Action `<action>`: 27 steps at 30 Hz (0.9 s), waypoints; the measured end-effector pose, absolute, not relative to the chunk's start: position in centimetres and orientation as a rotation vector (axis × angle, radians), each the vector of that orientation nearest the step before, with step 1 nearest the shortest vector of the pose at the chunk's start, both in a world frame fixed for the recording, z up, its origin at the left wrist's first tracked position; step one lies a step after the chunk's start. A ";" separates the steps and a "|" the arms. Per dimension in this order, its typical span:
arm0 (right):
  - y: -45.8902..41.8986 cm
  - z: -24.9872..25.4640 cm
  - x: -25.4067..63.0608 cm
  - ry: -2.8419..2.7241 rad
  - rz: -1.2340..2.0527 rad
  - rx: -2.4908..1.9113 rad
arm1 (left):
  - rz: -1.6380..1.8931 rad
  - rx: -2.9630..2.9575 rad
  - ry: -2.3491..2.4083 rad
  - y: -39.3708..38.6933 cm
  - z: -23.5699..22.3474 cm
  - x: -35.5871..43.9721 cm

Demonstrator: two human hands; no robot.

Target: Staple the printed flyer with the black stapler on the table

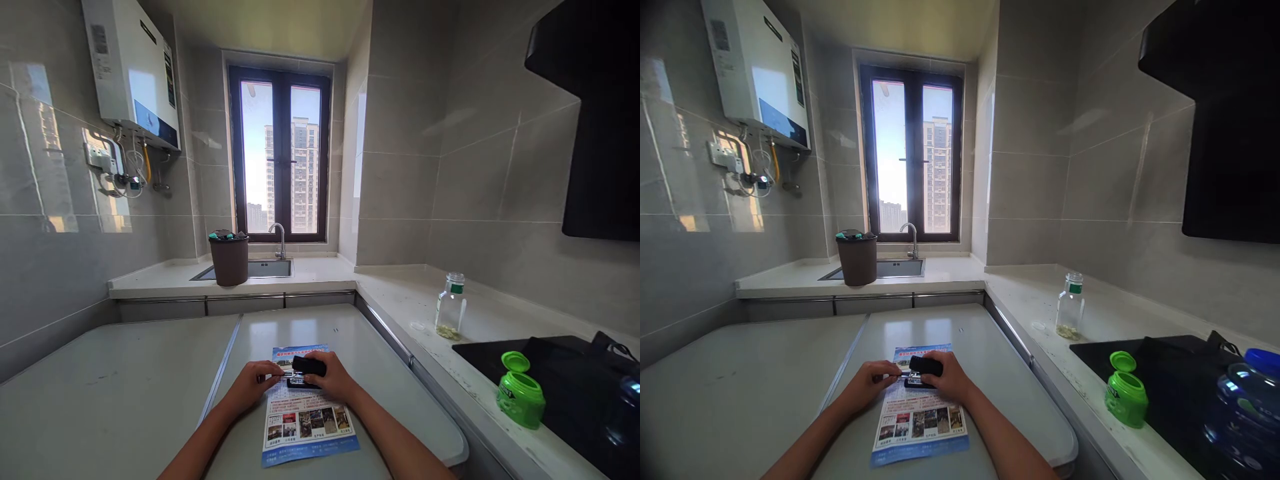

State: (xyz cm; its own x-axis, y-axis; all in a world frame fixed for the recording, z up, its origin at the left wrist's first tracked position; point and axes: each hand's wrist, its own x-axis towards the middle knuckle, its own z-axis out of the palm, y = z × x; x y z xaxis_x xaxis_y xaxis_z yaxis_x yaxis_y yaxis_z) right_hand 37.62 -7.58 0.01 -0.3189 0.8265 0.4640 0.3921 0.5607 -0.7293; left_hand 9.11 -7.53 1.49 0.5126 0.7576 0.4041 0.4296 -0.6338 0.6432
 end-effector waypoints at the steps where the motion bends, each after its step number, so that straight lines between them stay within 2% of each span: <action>1: -7.3 -0.1 37.8 -1.905 0.637 -0.981 | 0.962 2.271 0.980 -7.5 1.5 9.0; 5: -6.4 -0.3 38.4 -1.850 0.738 -0.907 | 1.022 2.112 0.980 -7.4 1.3 8.7; 12: -6.4 0.0 38.2 -1.856 0.876 -0.792 | 0.915 1.926 1.022 -7.0 0.6 9.6; 27: -8.2 0.1 35.8 -2.061 0.835 -0.723 | 0.782 2.110 1.079 -8.8 0.8 11.6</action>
